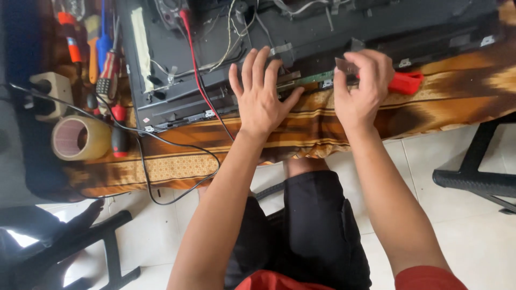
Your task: Soldering components on a circuit board inside a television
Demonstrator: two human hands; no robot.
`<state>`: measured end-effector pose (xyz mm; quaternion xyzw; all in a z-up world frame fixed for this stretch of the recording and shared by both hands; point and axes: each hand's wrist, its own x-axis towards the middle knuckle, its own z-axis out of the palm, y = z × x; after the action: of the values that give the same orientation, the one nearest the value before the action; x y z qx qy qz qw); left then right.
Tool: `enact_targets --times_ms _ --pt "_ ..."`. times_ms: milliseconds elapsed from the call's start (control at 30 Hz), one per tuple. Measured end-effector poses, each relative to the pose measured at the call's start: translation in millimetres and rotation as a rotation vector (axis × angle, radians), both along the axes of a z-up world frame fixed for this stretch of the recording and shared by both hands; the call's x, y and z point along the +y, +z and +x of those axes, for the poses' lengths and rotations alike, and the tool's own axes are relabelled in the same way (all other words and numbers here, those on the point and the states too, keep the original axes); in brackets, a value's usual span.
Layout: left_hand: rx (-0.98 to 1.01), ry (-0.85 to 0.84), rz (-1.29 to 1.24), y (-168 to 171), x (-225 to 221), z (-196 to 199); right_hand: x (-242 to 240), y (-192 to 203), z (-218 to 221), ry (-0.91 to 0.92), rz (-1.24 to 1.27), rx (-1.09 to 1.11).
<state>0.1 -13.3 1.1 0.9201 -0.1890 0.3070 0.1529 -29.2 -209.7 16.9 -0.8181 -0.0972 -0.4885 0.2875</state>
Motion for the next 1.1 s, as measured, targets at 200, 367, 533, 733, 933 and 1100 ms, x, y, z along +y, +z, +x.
enact_targets --times_ms 200,367,533,733,933,1100 --pt "0.062 -0.08 -0.137 6 2 -6 -19 -23 10 -0.078 0.034 -0.029" --pt "0.07 -0.145 -0.356 67 24 -42 -16 -18 -11 -0.07 -0.079 0.012" --pt "0.06 -0.114 -0.534 99 98 -51 -29 -47 -7 0.057 -0.05 0.006" --pt "0.013 0.303 -0.386 50 257 69 -26 -64 -9 -0.068 0.139 0.113" --pt "0.221 0.694 -0.115 3 352 173 -29 -68 -5 -0.056 0.08 0.066" --pt "0.532 0.874 -0.224 -18 385 217 -21 -73 -2 -0.144 0.103 0.155"
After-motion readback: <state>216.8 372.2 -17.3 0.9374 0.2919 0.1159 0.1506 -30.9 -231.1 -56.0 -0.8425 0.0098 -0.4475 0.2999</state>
